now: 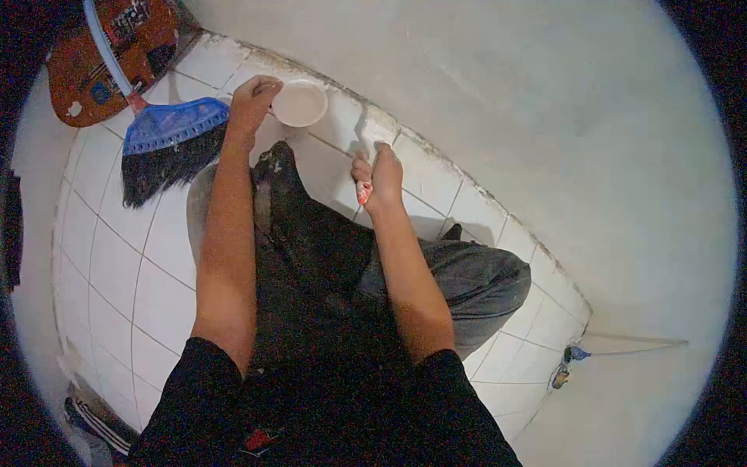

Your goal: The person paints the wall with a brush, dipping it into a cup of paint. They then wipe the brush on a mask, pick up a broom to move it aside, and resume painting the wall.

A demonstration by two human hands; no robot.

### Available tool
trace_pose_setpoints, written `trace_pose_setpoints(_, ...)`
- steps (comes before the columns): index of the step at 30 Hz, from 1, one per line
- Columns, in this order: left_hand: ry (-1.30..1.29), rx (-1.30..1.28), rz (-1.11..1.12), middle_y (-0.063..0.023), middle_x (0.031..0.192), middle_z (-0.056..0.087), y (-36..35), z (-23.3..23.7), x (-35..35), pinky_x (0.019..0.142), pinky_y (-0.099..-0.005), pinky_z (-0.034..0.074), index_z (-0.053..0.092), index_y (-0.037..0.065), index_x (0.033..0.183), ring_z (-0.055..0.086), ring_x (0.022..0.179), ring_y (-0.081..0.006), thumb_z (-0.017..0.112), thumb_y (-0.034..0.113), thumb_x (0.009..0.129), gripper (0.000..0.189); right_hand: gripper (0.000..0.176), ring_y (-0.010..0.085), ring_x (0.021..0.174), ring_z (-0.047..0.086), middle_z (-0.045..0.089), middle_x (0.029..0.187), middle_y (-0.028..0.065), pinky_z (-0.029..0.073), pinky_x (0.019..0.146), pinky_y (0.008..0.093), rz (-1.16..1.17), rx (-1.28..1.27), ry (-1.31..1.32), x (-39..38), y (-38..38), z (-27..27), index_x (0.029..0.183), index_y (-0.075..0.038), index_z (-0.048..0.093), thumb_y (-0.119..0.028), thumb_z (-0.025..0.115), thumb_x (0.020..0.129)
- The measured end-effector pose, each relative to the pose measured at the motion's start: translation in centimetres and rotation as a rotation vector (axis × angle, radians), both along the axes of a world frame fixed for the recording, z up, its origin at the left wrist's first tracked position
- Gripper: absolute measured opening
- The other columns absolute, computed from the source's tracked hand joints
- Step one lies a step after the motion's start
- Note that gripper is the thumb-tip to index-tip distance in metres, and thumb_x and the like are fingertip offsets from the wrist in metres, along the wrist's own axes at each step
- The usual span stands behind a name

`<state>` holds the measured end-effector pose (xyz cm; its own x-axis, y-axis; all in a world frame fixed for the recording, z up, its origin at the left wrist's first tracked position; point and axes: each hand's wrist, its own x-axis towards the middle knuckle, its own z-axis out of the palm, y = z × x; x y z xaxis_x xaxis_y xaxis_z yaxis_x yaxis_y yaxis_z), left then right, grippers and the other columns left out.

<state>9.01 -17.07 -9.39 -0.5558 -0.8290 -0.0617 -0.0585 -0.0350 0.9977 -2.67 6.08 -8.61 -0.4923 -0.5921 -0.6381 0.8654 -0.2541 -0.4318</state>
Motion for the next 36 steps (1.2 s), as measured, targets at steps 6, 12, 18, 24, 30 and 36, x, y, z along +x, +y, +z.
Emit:
trace_pose_setpoints(6,-0.030,0.022,0.011,-0.0025,0.084,0.063,0.2,0.4,0.1,0.071,-0.0265,0.045,0.067,0.002,0.097,0.056,0.077,-0.0117,0.066,0.021,0.087,0.021,0.015,0.0104,0.052,0.039,0.046,0.076,0.0098,0.031,0.038,0.0208,0.023,-0.059,0.013,-1.4,-3.0,1.2,0.102,-0.003,0.041,-0.015,0.045,0.093)
trace_pose_setpoints(12,0.006,0.060,0.026,-0.0048,0.083,0.065,0.0,0.0,-0.1,0.070,-0.0273,0.045,0.068,0.001,0.096,0.057,0.077,-0.0123,0.067,0.020,0.085,0.022,0.021,0.0113,0.053,0.039,0.049,0.080,0.0132,0.032,0.037,0.0212,-0.083,-0.072,0.005,-2.6,-5.0,3.5,0.104,0.000,0.039,-0.015,0.048,0.092)
trace_pose_setpoints(18,-0.007,0.000,0.010,-0.0036,0.084,0.064,0.3,0.4,0.1,0.073,-0.0275,0.045,0.068,0.002,0.097,0.057,0.080,-0.0126,0.066,0.021,0.087,0.022,0.024,0.0110,0.053,0.038,0.048,0.080,0.0125,0.031,0.038,0.0214,-0.057,-0.189,0.129,-3.1,-4.6,7.0,0.106,0.001,0.039,-0.014,0.048,0.091)
trace_pose_setpoints(24,-0.057,0.023,0.016,-0.0045,0.087,0.066,0.2,0.5,0.0,0.075,-0.0277,0.046,0.068,0.002,0.098,0.058,0.082,-0.0130,0.066,0.021,0.087,0.022,0.012,0.0112,0.044,0.035,0.048,0.071,0.0088,0.023,0.035,0.0229,-0.097,-0.020,0.467,1.9,-3.7,8.4,0.100,-0.007,0.039,-0.016,0.043,0.094)
trace_pose_setpoints(30,0.015,0.034,0.031,-0.0036,0.081,0.063,0.6,0.4,-0.1,0.068,-0.0268,0.044,0.068,0.001,0.095,0.056,0.075,-0.0121,0.066,0.019,0.085,0.021,0.016,0.0117,0.046,0.038,0.048,0.073,0.0099,0.026,0.035,0.0247,-0.027,0.196,0.612,0.5,-3.4,1.6,0.101,-0.010,0.037,-0.018,0.047,0.093)
trace_pose_setpoints(36,0.057,0.113,0.039,-0.0028,0.078,0.062,0.5,0.6,-0.1,0.066,-0.0260,0.044,0.068,0.000,0.093,0.056,0.073,-0.0113,0.067,0.016,0.084,0.018,0.024,0.0144,0.050,0.043,0.050,0.077,0.0124,0.034,0.038,0.0249,0.064,0.135,0.408,-1.3,-2.9,-1.5,0.108,-0.004,0.041,-0.017,0.046,0.089)
